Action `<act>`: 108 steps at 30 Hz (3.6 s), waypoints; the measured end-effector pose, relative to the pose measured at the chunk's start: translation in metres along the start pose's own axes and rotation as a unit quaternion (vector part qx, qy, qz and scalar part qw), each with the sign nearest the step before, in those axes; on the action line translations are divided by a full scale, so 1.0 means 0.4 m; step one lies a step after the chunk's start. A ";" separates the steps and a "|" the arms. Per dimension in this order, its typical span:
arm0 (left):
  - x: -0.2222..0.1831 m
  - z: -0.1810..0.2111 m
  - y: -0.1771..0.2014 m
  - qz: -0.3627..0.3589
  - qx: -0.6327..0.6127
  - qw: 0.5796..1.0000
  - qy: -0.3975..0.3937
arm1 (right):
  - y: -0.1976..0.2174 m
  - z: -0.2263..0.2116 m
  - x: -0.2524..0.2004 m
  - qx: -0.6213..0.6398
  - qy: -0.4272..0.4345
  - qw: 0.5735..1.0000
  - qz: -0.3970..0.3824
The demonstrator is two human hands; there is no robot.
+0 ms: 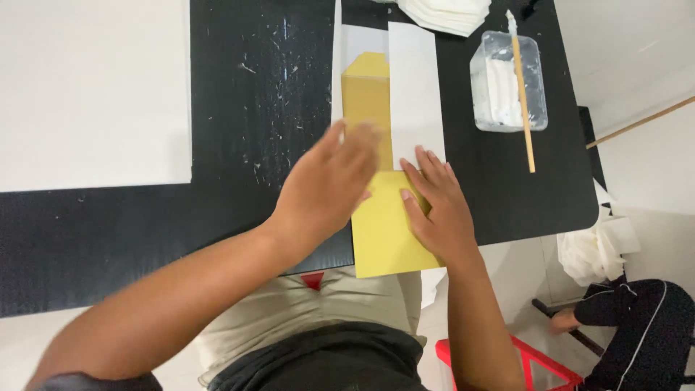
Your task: Folding paper templates and applying glue with a brush to assemble bags
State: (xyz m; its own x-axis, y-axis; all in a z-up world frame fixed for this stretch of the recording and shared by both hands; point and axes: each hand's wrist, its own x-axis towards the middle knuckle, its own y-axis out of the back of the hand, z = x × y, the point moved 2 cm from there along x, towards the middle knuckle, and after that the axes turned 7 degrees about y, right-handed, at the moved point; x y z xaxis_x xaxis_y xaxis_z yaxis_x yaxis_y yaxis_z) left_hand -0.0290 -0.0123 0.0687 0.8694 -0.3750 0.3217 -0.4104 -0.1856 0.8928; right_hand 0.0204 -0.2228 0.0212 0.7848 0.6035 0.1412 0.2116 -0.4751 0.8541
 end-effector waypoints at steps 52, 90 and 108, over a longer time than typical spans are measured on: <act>0.172 0.059 -0.234 0.011 -0.285 0.958 0.023 | 0.358 0.458 0.256 -0.040 0.094 0.988 0.116; 0.164 0.056 -0.215 0.030 -0.287 0.957 0.037 | 0.343 0.488 0.260 0.116 0.192 0.883 0.413; 0.162 0.055 -0.211 0.038 -0.258 0.965 0.035 | 0.336 0.451 0.250 0.032 0.186 0.919 0.346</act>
State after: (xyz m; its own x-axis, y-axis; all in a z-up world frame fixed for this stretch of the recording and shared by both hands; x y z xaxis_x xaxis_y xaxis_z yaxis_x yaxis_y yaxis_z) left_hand 0.0558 -0.0409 0.0072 0.8656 -0.3042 0.3977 -0.2989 0.3234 0.8978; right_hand 0.2324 -0.3417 0.0597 0.4945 0.3142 0.8104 -0.2197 -0.8569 0.4663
